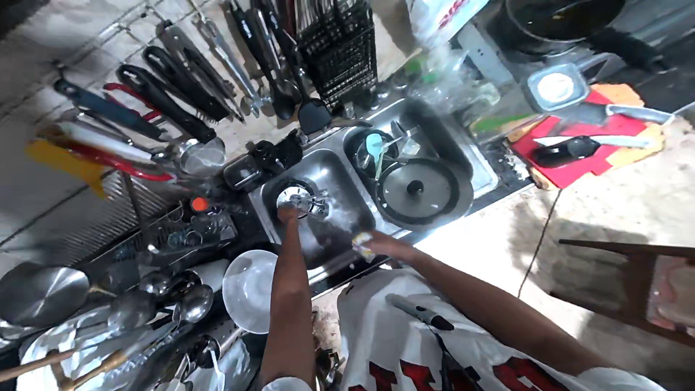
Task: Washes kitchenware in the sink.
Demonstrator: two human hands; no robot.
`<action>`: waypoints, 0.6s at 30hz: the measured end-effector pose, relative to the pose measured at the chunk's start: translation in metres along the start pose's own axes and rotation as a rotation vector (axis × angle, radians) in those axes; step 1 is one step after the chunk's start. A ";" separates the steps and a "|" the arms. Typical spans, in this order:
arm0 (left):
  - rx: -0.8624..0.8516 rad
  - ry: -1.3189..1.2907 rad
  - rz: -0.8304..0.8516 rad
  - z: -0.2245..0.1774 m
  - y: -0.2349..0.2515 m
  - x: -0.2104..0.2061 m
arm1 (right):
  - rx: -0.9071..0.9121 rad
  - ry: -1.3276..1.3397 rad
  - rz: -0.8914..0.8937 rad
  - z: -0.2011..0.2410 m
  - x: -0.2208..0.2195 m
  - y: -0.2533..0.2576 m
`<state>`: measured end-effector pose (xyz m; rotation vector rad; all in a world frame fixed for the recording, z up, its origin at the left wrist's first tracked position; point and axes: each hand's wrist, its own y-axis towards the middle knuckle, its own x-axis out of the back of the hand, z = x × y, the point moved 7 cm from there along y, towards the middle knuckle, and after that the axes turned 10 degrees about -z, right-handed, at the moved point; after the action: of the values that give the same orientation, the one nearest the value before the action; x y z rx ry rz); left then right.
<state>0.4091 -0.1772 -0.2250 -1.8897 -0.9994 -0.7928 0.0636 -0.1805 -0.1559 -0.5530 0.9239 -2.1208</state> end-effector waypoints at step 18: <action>-0.827 0.080 0.047 -0.204 -0.120 -0.115 | 0.048 0.701 -0.031 -0.032 0.119 -0.001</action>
<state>0.2208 -0.3554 -0.1805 -2.5197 -0.6018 -1.3842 -0.0323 -0.2580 -0.1649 0.2346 1.2276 -2.3948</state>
